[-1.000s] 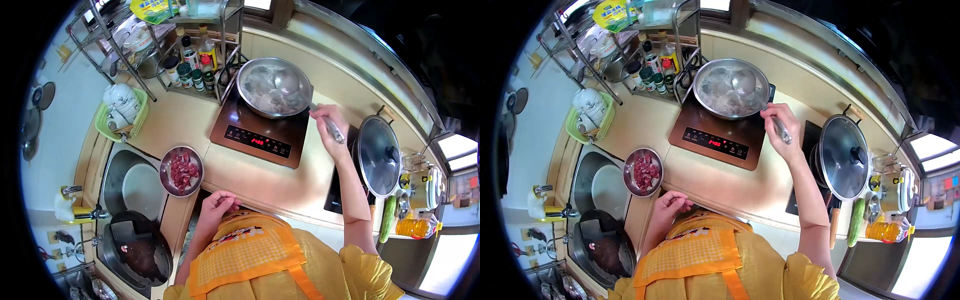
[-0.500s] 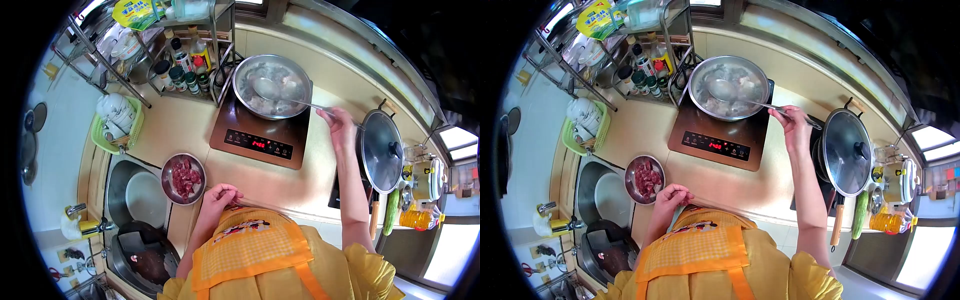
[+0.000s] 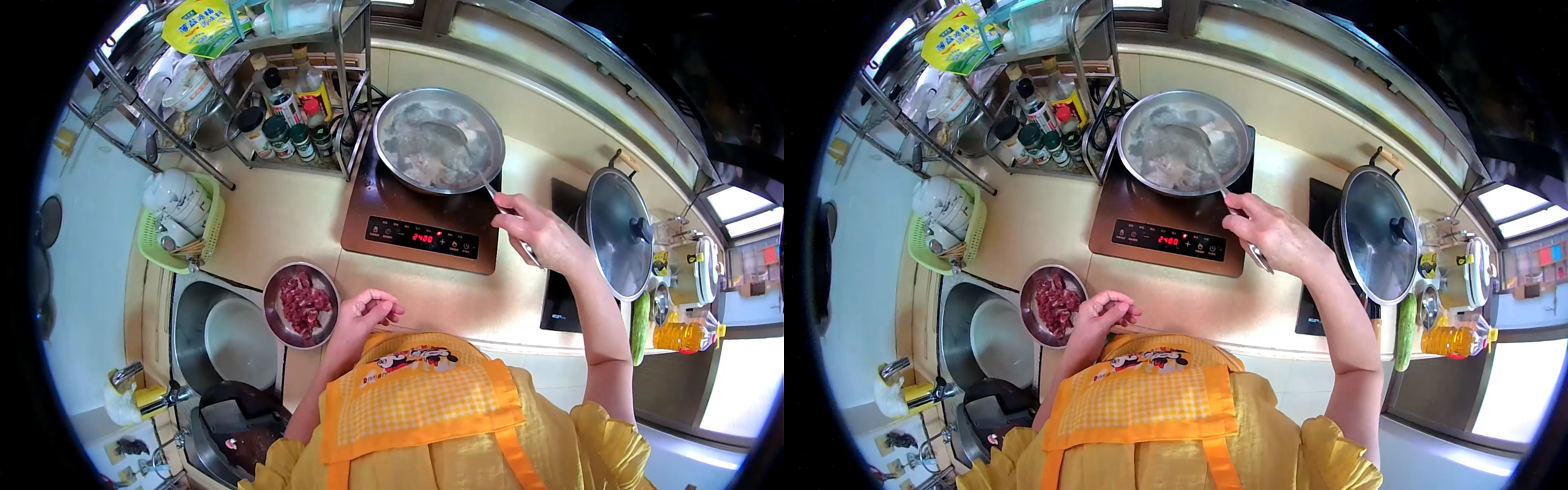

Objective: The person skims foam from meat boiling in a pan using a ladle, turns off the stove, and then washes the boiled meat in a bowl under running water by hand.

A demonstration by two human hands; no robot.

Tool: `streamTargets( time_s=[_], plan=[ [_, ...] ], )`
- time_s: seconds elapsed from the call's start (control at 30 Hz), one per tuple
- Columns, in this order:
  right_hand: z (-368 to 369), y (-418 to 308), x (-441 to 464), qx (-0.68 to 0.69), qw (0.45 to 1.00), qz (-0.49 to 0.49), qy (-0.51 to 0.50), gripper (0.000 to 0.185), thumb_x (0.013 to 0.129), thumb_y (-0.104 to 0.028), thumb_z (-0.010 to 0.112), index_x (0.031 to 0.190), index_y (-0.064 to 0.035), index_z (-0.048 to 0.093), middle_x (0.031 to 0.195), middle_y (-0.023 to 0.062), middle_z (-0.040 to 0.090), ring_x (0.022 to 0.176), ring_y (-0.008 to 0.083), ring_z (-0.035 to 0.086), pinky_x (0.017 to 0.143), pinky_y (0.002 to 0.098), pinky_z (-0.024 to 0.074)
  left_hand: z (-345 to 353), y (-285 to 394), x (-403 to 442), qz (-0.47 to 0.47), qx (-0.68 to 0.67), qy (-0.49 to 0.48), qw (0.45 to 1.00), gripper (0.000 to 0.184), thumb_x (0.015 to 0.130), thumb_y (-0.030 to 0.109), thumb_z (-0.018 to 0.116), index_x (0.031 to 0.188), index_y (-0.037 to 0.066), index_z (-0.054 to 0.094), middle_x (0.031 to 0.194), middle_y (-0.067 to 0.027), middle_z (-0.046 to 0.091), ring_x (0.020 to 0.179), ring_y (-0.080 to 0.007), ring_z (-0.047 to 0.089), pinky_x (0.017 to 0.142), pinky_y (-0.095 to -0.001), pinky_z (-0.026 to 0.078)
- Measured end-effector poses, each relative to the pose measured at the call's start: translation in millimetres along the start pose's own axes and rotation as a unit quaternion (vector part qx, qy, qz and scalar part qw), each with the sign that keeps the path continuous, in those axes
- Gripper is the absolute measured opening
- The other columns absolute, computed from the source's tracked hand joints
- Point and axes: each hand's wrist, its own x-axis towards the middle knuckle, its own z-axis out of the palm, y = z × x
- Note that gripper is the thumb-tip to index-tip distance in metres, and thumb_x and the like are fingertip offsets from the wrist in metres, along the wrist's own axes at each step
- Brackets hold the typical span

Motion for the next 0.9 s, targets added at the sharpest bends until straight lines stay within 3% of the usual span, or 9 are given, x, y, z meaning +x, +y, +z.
streamTargets(
  time_s=[0.13,0.3,0.43,0.5,0.6,0.63,0.73,0.77,0.9],
  plan=[
    [-22,-6,1,0.025,0.999,0.018,0.022,0.023,0.069,0.006,0.059,0.090,-0.0030,0.058,0.105,0.0182,0.054,0.082,0.0319,0.060,0.070,0.0351,0.0515,-4,0,5,0.004,-0.031,0.005,1.000,0.016,0.088,0.013,0.053,0.095,-0.001,0.056,0.087,-0.0104,0.064,0.076,-0.0125,0.057,0.072,-0.0253,0.045],
    [-4,29,13,0.111,0.991,0.022,0.071,0.021,0.073,0.009,0.055,0.089,-0.0035,0.059,0.104,0.0157,0.055,0.085,0.0271,0.062,0.068,0.0315,0.0501,-7,-3,15,-0.001,-0.047,0.001,0.999,0.015,0.088,0.013,0.054,0.094,-0.001,0.057,0.086,-0.0103,0.064,0.075,-0.0124,0.057,0.071,-0.0255,0.046],
    [11,42,13,0.197,0.973,0.046,0.115,0.016,0.075,0.008,0.053,0.087,-0.0004,0.060,0.101,0.0155,0.056,0.088,0.0245,0.062,0.074,0.0301,0.0504,-1,3,21,-0.005,-0.030,-0.002,1.000,0.016,0.088,0.014,0.054,0.095,0.000,0.056,0.086,-0.0103,0.064,0.075,-0.0124,0.057,0.072,-0.0256,0.045],
    [24,47,10,0.289,0.937,0.081,0.180,0.012,0.077,0.006,0.053,0.086,0.0030,0.060,0.100,0.0152,0.057,0.089,0.0240,0.062,0.079,0.0303,0.0502,2,7,22,-0.003,-0.027,-0.006,1.000,0.016,0.088,0.014,0.055,0.094,0.000,0.056,0.086,-0.0101,0.064,0.075,-0.0124,0.057,0.072,-0.0257,0.045],
    [34,57,5,0.540,0.754,0.266,0.262,0.010,0.080,0.003,0.050,0.083,0.0074,0.058,0.098,0.0154,0.057,0.089,0.0268,0.062,0.085,0.0323,0.0494,3,8,23,-0.003,-0.022,-0.009,1.000,0.015,0.088,0.014,0.054,0.094,0.000,0.056,0.086,-0.0101,0.064,0.075,-0.0124,0.056,0.072,-0.0260,0.045],
    [35,55,7,0.579,0.713,0.258,0.301,0.012,0.082,0.000,0.048,0.084,0.0078,0.056,0.095,0.0150,0.055,0.087,0.0324,0.063,0.084,0.0358,0.0509,3,7,24,-0.005,-0.020,-0.011,1.000,0.015,0.088,0.014,0.054,0.094,0.000,0.056,0.086,-0.0101,0.064,0.075,-0.0124,0.056,0.072,-0.0261,0.045],
    [40,63,4,0.657,0.616,0.240,0.362,0.012,0.083,0.000,0.046,0.087,0.0066,0.055,0.093,0.0147,0.054,0.087,0.0364,0.062,0.083,0.0382,0.0523,2,4,25,-0.006,-0.016,-0.017,1.000,0.015,0.089,0.013,0.053,0.094,0.000,0.056,0.087,-0.0103,0.064,0.076,-0.0125,0.057,0.072,-0.0263,0.045],
    [39,64,3,0.659,0.606,0.237,0.377,0.013,0.083,0.000,0.045,0.089,0.0065,0.053,0.093,0.0143,0.054,0.087,0.0388,0.061,0.084,0.0401,0.0520,2,5,25,-0.004,-0.015,-0.018,1.000,0.014,0.089,0.013,0.053,0.094,0.000,0.056,0.087,-0.0104,0.064,0.076,-0.0126,0.057,0.072,-0.0263,0.045],
    [18,49,8,0.622,0.650,0.218,0.379,0.013,0.084,0.000,0.045,0.089,0.0075,0.055,0.096,0.0151,0.053,0.090,0.0378,0.061,0.088,0.0409,0.0499,0,5,24,-0.003,-0.017,-0.012,1.000,0.015,0.089,0.013,0.053,0.095,0.000,0.057,0.087,-0.0107,0.064,0.076,-0.0128,0.057,0.072,-0.0262,0.045]
  ],
)
